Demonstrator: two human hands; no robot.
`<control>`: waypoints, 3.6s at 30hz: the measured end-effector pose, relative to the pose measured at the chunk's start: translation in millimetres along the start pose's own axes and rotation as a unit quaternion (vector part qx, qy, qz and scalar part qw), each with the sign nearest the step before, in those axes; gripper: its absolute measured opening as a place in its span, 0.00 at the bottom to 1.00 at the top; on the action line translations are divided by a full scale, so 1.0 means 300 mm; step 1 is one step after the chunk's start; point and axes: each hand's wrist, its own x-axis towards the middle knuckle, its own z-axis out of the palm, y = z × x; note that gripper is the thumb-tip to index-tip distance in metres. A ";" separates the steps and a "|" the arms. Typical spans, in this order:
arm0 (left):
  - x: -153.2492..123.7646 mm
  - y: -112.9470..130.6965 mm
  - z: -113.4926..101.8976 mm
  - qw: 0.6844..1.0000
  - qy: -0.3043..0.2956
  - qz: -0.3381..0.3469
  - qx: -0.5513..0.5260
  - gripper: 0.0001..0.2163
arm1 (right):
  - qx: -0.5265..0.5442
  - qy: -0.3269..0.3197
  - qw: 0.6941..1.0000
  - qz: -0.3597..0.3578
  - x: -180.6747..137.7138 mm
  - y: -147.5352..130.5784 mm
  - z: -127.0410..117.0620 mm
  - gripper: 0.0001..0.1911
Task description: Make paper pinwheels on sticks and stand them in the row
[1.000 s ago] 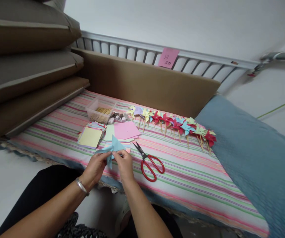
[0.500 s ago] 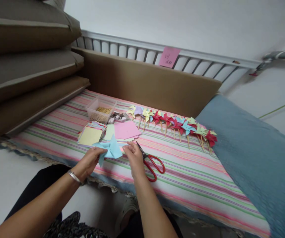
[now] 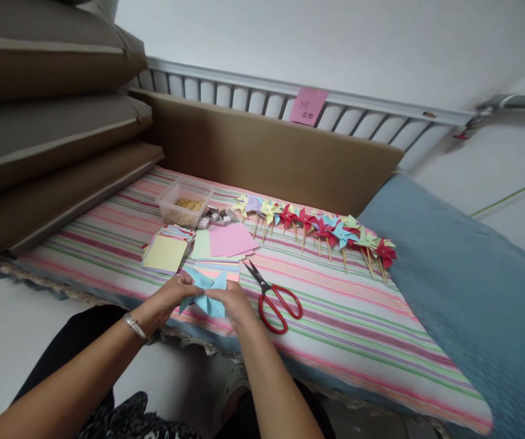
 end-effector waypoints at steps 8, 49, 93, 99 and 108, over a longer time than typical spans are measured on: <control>-0.014 -0.062 0.032 0.984 -0.030 -0.007 -0.178 0.08 | 0.075 0.090 0.991 -0.058 0.001 -0.010 0.014 0.09; 0.049 -0.023 0.007 0.944 0.159 0.090 -0.276 0.07 | -0.118 0.147 0.954 -0.231 -0.037 0.045 0.052 0.09; 0.005 -0.060 0.092 0.965 0.100 0.097 -0.221 0.06 | -0.112 0.180 0.970 -0.121 0.016 0.038 0.067 0.09; 0.013 -0.069 0.095 0.965 0.111 0.094 -0.219 0.07 | -0.116 0.178 0.969 -0.126 0.009 0.036 0.074 0.09; 0.025 -0.021 0.033 0.972 0.125 0.086 -0.178 0.10 | -0.068 0.173 0.973 -0.137 0.002 -0.028 0.007 0.12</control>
